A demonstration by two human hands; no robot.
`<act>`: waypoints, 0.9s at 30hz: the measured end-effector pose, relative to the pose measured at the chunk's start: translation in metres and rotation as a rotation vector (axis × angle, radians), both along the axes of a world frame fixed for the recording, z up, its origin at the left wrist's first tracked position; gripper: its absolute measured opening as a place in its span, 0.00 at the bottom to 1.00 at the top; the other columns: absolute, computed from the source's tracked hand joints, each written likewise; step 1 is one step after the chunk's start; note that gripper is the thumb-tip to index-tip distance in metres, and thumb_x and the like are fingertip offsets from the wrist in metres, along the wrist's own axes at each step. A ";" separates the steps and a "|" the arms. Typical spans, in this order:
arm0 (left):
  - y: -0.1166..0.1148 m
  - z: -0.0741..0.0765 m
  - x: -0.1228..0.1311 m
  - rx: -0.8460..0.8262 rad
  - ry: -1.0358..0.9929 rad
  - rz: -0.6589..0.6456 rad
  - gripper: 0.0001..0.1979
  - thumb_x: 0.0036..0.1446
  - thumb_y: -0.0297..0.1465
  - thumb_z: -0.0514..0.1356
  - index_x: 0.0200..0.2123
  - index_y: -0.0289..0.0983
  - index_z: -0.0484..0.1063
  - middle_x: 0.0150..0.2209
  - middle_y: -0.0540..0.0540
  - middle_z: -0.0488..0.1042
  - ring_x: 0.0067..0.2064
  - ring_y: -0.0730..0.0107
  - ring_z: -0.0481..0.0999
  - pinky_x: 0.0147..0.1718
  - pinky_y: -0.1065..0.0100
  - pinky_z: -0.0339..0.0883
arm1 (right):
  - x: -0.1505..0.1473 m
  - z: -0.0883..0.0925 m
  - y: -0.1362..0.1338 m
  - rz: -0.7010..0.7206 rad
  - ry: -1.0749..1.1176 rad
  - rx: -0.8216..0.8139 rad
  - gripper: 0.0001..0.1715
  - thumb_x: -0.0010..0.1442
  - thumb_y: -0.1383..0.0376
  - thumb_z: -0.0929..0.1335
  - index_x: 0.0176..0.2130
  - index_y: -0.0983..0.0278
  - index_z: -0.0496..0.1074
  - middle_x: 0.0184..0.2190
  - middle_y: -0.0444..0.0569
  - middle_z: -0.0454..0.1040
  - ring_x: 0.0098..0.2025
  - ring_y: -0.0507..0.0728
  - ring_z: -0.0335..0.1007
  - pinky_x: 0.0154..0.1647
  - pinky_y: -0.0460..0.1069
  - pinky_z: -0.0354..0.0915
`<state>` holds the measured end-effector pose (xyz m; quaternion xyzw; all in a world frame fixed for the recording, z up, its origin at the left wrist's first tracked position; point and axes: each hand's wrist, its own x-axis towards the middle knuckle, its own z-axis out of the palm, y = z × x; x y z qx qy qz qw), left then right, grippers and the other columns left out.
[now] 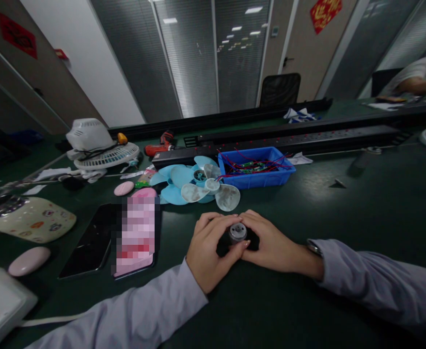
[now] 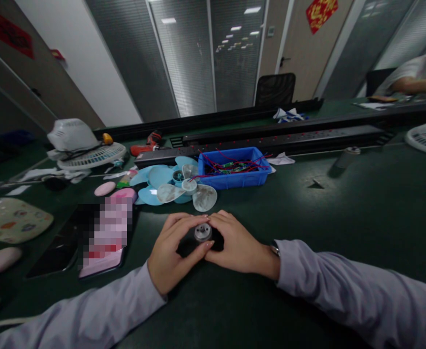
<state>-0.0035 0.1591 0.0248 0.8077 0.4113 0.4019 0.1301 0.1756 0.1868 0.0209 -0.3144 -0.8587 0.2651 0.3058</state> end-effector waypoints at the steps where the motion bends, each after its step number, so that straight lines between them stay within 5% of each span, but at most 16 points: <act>1: 0.000 0.000 0.000 -0.001 0.000 -0.001 0.19 0.55 0.31 0.64 0.50 0.39 0.69 0.49 0.46 0.75 0.49 0.61 0.67 0.49 0.59 0.66 | 0.000 0.000 0.000 -0.001 -0.001 0.000 0.15 0.49 0.73 0.70 0.39 0.66 0.68 0.36 0.49 0.70 0.38 0.58 0.64 0.41 0.53 0.60; 27: 0.000 -0.001 0.000 -0.022 -0.012 -0.037 0.19 0.55 0.30 0.63 0.51 0.39 0.67 0.48 0.44 0.75 0.48 0.62 0.70 0.48 0.57 0.67 | 0.000 0.000 0.000 0.009 -0.004 0.003 0.14 0.50 0.73 0.70 0.38 0.64 0.67 0.36 0.48 0.71 0.39 0.58 0.64 0.41 0.53 0.61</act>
